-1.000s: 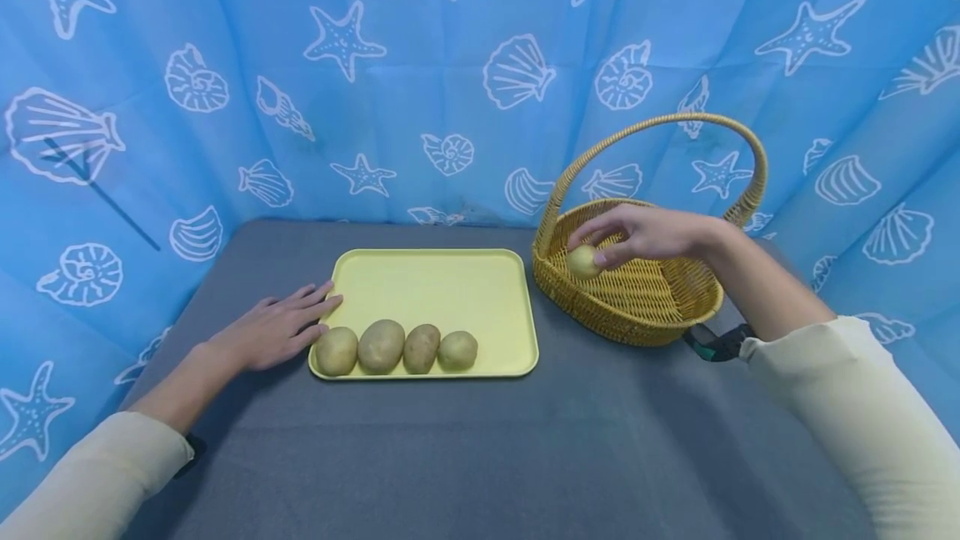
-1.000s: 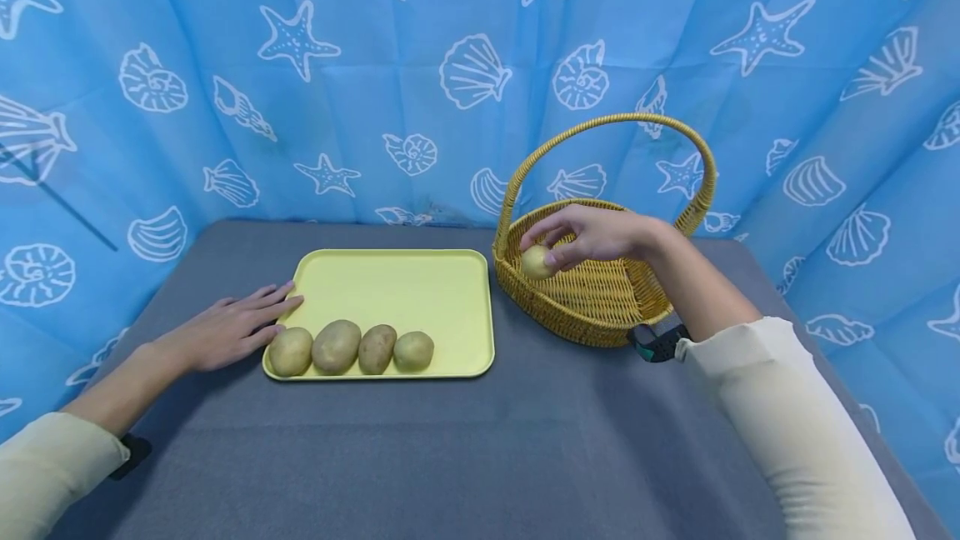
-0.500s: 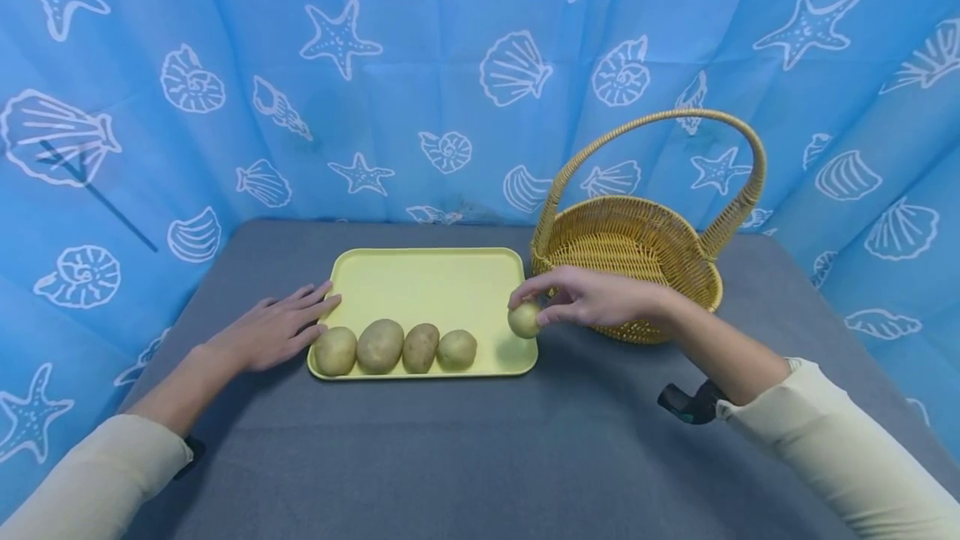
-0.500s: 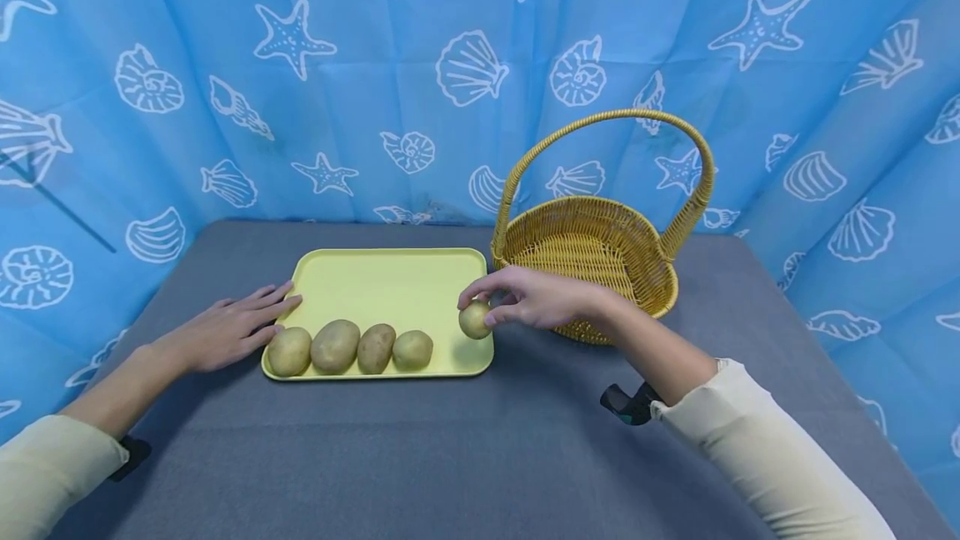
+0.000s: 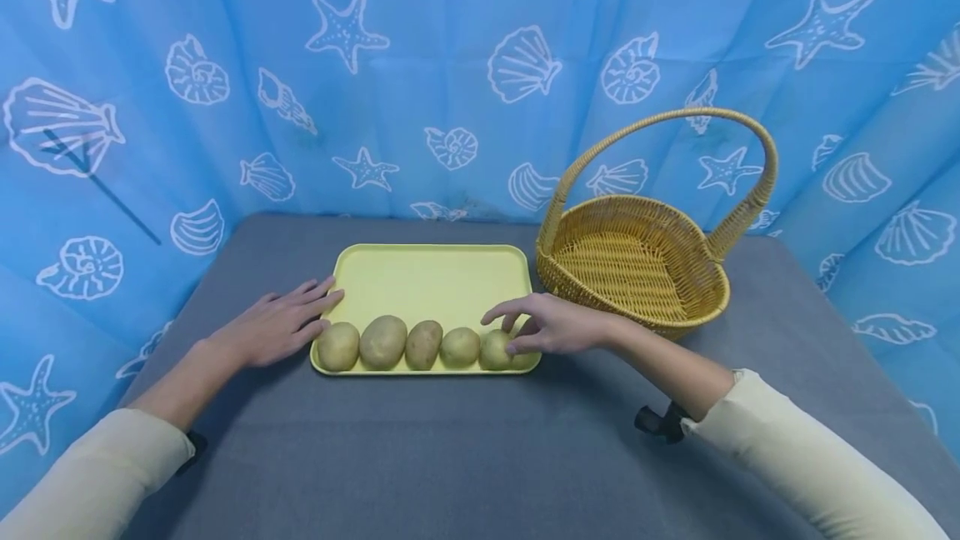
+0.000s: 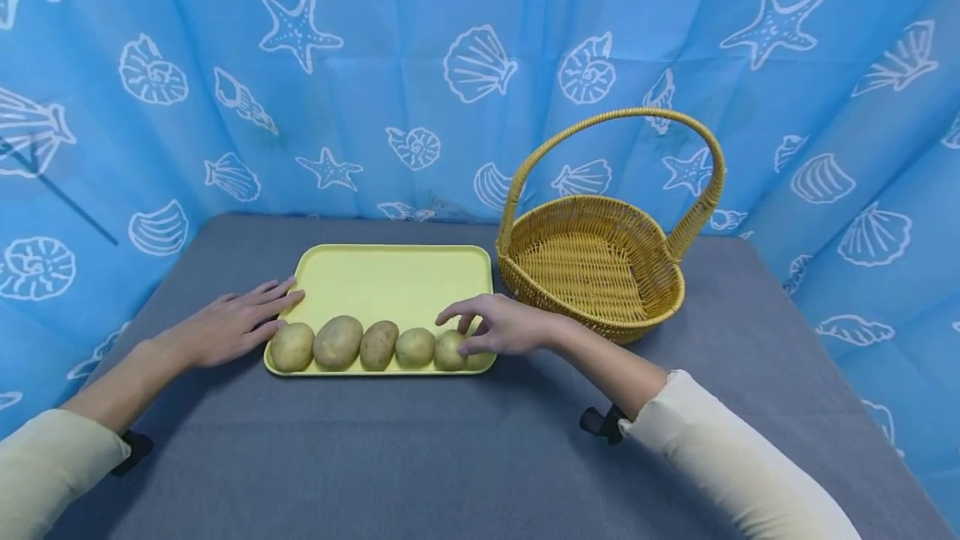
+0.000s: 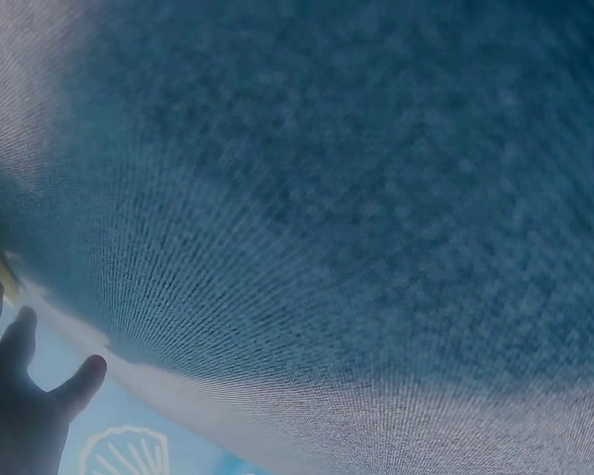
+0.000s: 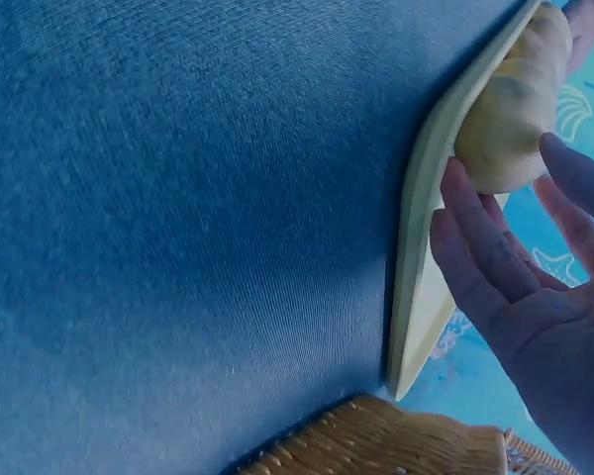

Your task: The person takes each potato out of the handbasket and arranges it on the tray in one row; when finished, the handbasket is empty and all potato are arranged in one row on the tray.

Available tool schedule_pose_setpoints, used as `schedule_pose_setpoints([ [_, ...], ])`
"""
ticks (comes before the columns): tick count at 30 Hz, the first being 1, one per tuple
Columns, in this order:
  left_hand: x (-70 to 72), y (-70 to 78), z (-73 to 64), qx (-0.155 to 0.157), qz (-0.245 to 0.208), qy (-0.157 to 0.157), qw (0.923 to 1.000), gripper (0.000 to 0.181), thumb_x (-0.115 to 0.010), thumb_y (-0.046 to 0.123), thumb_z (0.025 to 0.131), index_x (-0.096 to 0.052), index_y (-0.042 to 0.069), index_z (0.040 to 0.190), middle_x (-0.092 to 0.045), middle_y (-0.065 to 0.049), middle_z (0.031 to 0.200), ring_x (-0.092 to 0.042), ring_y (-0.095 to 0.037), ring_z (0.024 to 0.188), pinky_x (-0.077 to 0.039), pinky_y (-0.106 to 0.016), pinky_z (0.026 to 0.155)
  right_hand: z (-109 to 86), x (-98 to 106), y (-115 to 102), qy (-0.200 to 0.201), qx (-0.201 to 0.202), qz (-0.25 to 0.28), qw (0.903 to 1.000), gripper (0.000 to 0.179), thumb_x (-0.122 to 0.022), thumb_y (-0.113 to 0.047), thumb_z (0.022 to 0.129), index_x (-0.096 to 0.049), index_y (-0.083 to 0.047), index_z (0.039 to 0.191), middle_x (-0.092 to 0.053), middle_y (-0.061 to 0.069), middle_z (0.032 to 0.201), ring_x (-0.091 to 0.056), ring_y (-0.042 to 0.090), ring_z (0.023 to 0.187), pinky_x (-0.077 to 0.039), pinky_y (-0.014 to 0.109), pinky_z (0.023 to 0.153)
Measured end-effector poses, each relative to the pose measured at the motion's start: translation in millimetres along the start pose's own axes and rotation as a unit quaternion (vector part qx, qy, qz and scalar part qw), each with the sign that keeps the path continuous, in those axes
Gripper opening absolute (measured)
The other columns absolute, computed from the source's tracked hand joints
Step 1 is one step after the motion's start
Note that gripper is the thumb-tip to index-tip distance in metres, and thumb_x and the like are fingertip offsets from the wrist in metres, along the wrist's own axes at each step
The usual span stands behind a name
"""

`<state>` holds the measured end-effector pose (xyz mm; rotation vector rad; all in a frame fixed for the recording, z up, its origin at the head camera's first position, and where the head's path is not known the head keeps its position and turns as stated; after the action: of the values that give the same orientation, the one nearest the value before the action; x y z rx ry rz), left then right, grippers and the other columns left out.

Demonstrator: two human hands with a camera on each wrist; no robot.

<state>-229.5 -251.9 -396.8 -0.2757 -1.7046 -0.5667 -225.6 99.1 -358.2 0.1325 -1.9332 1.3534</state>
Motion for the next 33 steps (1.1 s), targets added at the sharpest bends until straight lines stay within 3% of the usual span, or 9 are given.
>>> schedule_pose_setpoints([
  [4, 0.1, 0.4, 0.8, 0.001, 0.001, 0.000, 1.0000, 0.059, -0.036, 0.047, 0.107, -0.032, 0.016, 0.158, -0.024, -0.013, 0.163, -0.023, -0.043, 0.147, -0.022, -0.075, 0.104, 1.2, -3.1, 3.6, 0.002, -0.023, 0.000, 0.9997, 0.048, -0.069, -0.011, 0.095, -0.054, -0.001, 0.139, -0.064, 0.015, 0.121, -0.068, 0.027, 0.106, -0.056, 0.031, 0.082],
  [17, -0.8, 2.1, -0.9, 0.004, -0.005, -0.001, 1.0000, 0.059, -0.035, 0.047, 0.108, -0.031, 0.015, 0.158, -0.023, -0.013, 0.163, -0.023, -0.043, 0.147, -0.023, -0.074, 0.104, -9.3, 1.5, 2.6, 0.003, -0.043, 0.005, 0.9991, 0.044, -0.067, -0.015, 0.097, -0.056, 0.000, 0.137, -0.064, 0.018, 0.123, -0.068, 0.029, 0.107, -0.056, 0.032, 0.083],
  [22, -2.1, 1.2, -2.1, 0.003, 0.002, -0.001, 1.0000, 0.060, -0.035, 0.047, 0.108, -0.031, 0.015, 0.158, -0.023, -0.013, 0.163, -0.023, -0.042, 0.147, -0.023, -0.073, 0.105, -34.6, 26.5, -8.2, 0.079, -0.018, -0.026, 0.9963, 0.034, -0.065, -0.013, 0.098, -0.062, -0.003, 0.130, -0.067, 0.013, 0.118, -0.067, 0.023, 0.103, -0.055, 0.036, 0.086],
  [28, 4.1, 3.4, -3.6, -0.004, 0.018, 0.005, 0.9998, 0.058, -0.039, 0.045, 0.107, -0.036, 0.013, 0.156, -0.028, -0.014, 0.162, -0.025, -0.041, 0.147, -0.026, -0.071, 0.104, -86.9, 71.8, -20.4, 0.201, -0.012, -0.077, 0.9765, 0.024, -0.065, -0.011, 0.098, -0.068, -0.008, 0.121, -0.070, 0.002, 0.112, -0.067, 0.018, 0.102, -0.054, 0.027, 0.086],
  [30, 7.7, 4.6, -4.4, -0.004, 0.027, 0.007, 0.9996, 0.058, -0.042, 0.045, 0.106, -0.039, 0.012, 0.155, -0.030, -0.014, 0.161, -0.025, -0.041, 0.146, -0.027, -0.071, 0.104, -106.5, 83.1, -21.5, 0.240, -0.011, -0.110, 0.9643, 0.023, -0.064, -0.007, 0.097, -0.069, -0.007, 0.120, -0.071, 0.004, 0.112, -0.068, 0.017, 0.100, -0.053, 0.023, 0.085],
  [33, 12.5, 4.2, -5.0, 0.000, 0.039, 0.006, 0.9992, 0.060, -0.045, 0.046, 0.105, -0.041, 0.011, 0.153, -0.031, -0.015, 0.160, -0.025, -0.042, 0.146, -0.027, -0.072, 0.104, -139.7, 96.8, -14.8, 0.309, -0.034, -0.159, 0.9372, 0.022, -0.065, -0.006, 0.096, -0.070, -0.007, 0.118, -0.072, 0.005, 0.109, -0.067, 0.007, 0.095, -0.050, 0.014, 0.080],
])
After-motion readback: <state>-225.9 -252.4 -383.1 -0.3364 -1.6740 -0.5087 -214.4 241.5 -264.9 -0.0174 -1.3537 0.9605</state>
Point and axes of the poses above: each hand's wrist, its own z-axis towards the middle knuckle, its own x-axis out of the back of the hand, y = z × x, the point moved 6 cm from there along z, towards the middle knuckle
